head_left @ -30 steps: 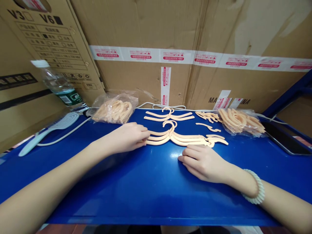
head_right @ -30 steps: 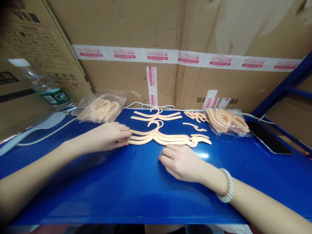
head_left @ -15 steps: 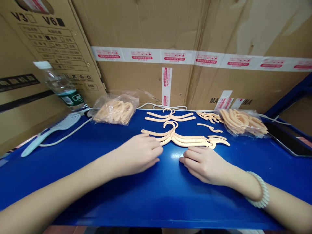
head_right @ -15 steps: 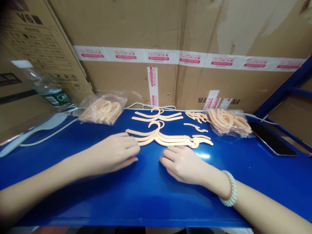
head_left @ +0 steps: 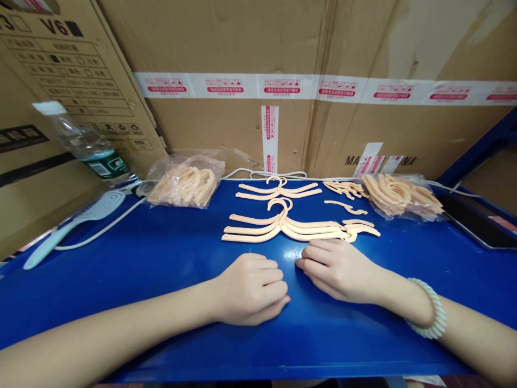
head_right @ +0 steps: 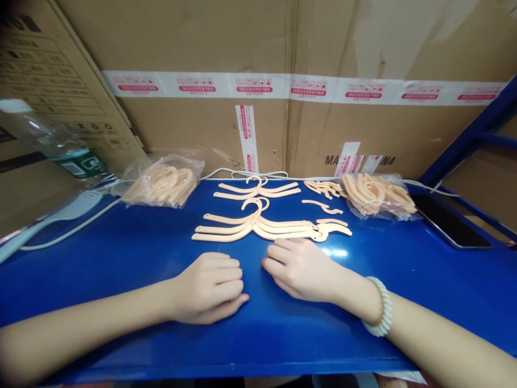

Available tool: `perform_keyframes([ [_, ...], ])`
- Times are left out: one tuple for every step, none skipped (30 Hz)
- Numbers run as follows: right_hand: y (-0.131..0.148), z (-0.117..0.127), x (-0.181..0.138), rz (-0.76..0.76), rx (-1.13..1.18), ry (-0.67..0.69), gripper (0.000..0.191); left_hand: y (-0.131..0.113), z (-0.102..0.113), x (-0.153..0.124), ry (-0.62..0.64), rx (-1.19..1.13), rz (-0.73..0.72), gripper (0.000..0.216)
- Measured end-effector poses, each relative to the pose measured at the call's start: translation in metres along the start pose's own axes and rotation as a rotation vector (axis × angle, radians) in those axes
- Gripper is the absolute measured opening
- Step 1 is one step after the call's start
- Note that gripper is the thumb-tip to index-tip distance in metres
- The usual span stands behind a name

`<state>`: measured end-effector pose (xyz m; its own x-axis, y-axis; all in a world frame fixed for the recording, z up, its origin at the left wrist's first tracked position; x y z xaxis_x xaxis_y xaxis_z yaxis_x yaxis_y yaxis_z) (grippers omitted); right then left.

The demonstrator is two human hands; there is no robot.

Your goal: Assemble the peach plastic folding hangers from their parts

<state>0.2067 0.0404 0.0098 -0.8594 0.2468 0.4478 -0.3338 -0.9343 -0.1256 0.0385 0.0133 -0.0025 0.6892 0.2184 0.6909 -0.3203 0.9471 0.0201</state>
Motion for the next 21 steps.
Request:
perform_keyframes([
  [0.0000,-0.0001,0.0000,0.001,-0.001,-0.001,0.025,0.0000,-0.0006,-0.0002,0.001,-0.002,0.000,0.035],
  [0.0001,-0.0002,0.0001,0.001,-0.002,-0.002,0.025,0.0000,-0.0005,-0.0001,0.001,-0.003,-0.001,0.035],
  [0.0001,-0.0003,0.0003,0.000,-0.002,-0.002,0.025,0.0000,0.0000,0.0002,0.000,-0.003,-0.004,0.035],
  [0.0000,-0.0006,0.0006,-0.004,0.002,0.000,0.025,0.0001,0.0005,0.0004,0.002,-0.002,-0.005,0.035],
  [0.0000,-0.0009,0.0009,-0.009,0.007,0.005,0.025,0.0003,0.0009,0.0007,0.004,-0.001,-0.006,0.036],
  [-0.0001,-0.0014,0.0012,-0.014,0.013,0.009,0.026,0.0005,0.0014,0.0010,0.005,0.001,-0.007,0.036],
  [0.0000,-0.0017,0.0016,-0.017,0.018,0.012,0.026,0.0008,0.0016,0.0011,0.006,0.003,-0.008,0.036],
  [0.0002,-0.0018,0.0019,-0.019,0.021,0.012,0.027,0.0011,0.0017,0.0012,0.005,0.002,-0.007,0.036],
  [0.0004,-0.0018,0.0022,-0.020,0.022,0.010,0.028,0.0015,0.0015,0.0011,0.006,-0.002,-0.005,0.036],
  [0.0007,-0.0017,0.0025,-0.022,0.019,0.008,0.028,0.0020,0.0012,0.0010,0.007,-0.008,-0.001,0.035],
  [0.0010,-0.0014,0.0028,-0.023,0.015,0.004,0.028,0.0026,0.0007,0.0008,0.008,-0.015,0.005,0.035],
  [0.0013,-0.0012,0.0030,-0.026,0.013,0.001,0.028,0.0032,0.0000,0.0006,0.014,-0.023,0.012,0.035],
  [0.0016,-0.0010,0.0032,-0.028,0.011,0.000,0.028,0.0038,-0.0006,0.0004,0.022,-0.030,0.020,0.034],
  [0.0019,-0.0010,0.0034,-0.031,0.011,0.002,0.028,0.0043,-0.0014,0.0001,0.031,-0.036,0.027,0.034],
  [0.0022,-0.0011,0.0035,-0.033,0.012,0.005,0.028,0.0046,-0.0020,-0.0001,0.040,-0.039,0.031,0.033],
  [0.0024,-0.0013,0.0036,-0.035,0.013,0.010,0.027,0.0049,-0.0024,-0.0002,0.047,-0.041,0.033,0.033],
  [0.0025,-0.0015,0.0036,-0.036,0.014,0.013,0.026,0.0051,-0.0027,-0.0004,0.054,-0.041,0.036,0.032],
  [0.0025,-0.0018,0.0037,-0.038,0.014,0.016,0.025,0.0054,-0.0030,-0.0006,0.058,-0.039,0.038,0.032],
  [0.0023,-0.0020,0.0038,-0.042,0.016,0.018,0.025,0.0056,-0.0032,-0.0008,0.061,-0.038,0.040,0.032],
  [0.0020,-0.0020,0.0038,-0.047,0.020,0.018,0.025,0.0059,-0.0034,-0.0011,0.065,-0.037,0.042,0.032],
  [0.0017,-0.0019,0.0039,-0.053,0.026,0.016,0.025,0.0060,-0.0036,-0.0012,0.068,-0.036,0.044,0.031],
])
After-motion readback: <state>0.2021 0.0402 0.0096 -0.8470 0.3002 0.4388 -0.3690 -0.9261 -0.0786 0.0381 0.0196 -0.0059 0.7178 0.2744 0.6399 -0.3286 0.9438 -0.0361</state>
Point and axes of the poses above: each hand's wrist, its own x-axis towards the middle knuckle, its own z-axis out of the back of the hand, y = z × x, the point moved 5 cm from there along x, towards the middle knuckle, and after that the axes turned 10 degrees about -y, right-handed, at the moved point
